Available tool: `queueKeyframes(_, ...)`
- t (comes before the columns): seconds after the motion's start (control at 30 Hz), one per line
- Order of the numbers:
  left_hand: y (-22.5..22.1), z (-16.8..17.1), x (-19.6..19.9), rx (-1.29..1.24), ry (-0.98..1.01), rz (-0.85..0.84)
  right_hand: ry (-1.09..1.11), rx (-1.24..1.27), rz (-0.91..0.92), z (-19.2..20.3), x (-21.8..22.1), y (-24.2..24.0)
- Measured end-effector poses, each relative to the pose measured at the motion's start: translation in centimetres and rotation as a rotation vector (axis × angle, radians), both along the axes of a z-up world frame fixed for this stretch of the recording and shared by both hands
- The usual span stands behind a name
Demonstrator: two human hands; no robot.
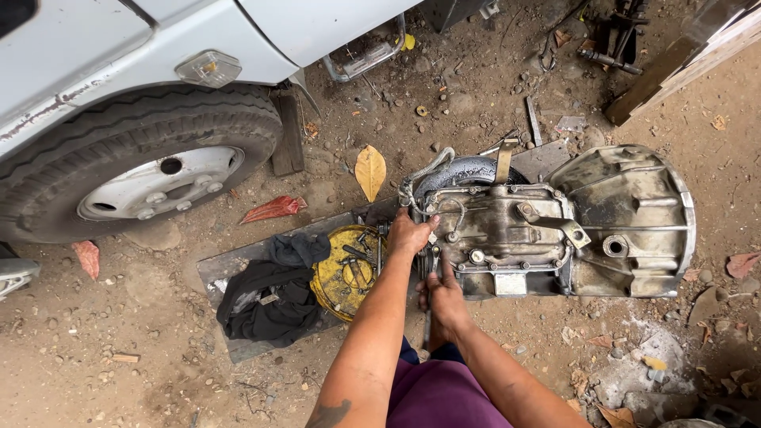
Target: Disassembling a vehicle gearbox by removing bolts with a wrench
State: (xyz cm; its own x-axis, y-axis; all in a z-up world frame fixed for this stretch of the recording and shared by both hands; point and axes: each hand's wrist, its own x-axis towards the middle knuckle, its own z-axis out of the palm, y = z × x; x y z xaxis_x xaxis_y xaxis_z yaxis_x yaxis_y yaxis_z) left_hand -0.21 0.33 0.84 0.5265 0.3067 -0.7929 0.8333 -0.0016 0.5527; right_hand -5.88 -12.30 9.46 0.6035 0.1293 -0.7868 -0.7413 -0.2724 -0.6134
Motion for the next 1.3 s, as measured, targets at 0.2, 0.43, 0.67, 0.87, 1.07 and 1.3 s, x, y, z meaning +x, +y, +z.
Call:
queueKeyframes(0.2,-0.1,-0.2,0.0,0.005,0.006,-0.004,-0.280,-0.464,0.587,-1.1,3.8,-4.3)
queueKeyframes(0.43,-0.1,-1.1,0.1,-0.002,0.001,-0.003,-0.355,-0.760,1.149,-4.8,9.3,-5.7)
queueKeyframes(0.67,-0.1,-1.0,0.1,0.000,0.006,-0.005,-0.053,-0.211,0.347,-1.6,2.2,-2.3)
queueKeyframes(0.87,0.1,-0.6,-0.3,0.004,-0.007,0.008,-0.140,-0.183,0.234,-3.2,2.1,-4.3)
queueKeyframes(1.07,-0.2,-2.1,0.2,0.012,0.004,-0.015,-0.334,-0.517,0.887,-3.5,7.9,-6.3)
queueKeyframes(1.3,-0.2,-1.5,0.1,0.004,0.005,-0.011,-0.317,-0.607,0.995,-7.0,7.6,-6.7)
